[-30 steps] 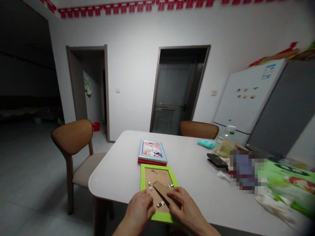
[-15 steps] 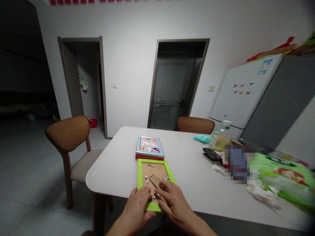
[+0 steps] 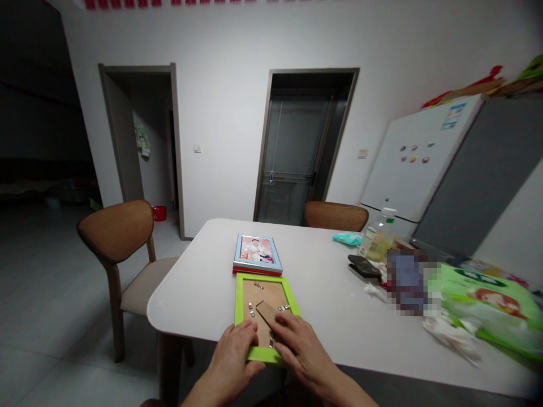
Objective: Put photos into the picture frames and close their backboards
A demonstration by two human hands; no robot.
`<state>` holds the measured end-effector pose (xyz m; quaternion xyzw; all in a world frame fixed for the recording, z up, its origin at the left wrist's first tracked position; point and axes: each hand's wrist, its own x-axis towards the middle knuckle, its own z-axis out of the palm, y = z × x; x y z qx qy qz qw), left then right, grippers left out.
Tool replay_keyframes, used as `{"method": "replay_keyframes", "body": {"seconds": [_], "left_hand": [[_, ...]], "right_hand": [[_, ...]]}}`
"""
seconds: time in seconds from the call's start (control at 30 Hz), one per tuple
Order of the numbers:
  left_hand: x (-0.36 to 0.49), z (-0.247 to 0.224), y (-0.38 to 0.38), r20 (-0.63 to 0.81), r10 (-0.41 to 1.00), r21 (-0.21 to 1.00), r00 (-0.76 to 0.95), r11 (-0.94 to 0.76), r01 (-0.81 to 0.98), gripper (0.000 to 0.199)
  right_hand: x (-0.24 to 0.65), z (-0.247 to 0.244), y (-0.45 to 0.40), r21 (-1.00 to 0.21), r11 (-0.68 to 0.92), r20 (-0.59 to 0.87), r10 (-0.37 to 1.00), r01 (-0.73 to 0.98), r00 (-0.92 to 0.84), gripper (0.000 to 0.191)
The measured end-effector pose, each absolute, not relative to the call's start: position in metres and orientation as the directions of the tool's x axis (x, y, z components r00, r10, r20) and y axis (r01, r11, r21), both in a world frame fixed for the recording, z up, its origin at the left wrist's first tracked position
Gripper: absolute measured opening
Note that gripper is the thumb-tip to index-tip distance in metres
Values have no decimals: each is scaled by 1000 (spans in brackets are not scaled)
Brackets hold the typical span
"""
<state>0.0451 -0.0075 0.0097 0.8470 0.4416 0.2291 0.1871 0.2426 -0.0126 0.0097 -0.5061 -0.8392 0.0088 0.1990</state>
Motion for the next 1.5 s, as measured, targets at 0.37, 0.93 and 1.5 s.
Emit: {"method": "replay_keyframes", "body": {"seconds": [0.37, 0.93, 1.5], "left_hand": [[45, 4, -7, 221, 832, 508, 509, -544, 668, 38], [39, 2, -3, 276, 782, 552, 559, -605, 575, 40], [36, 4, -5, 210, 809, 570, 549, -558, 604, 35]], "right_hand": [[250, 7, 22, -226, 168, 259, 960, 959, -107, 36], [191, 13, 37, -212, 464, 258, 876, 860, -408, 25], [208, 16, 67, -285, 351, 274, 922, 892, -275, 38]]}}
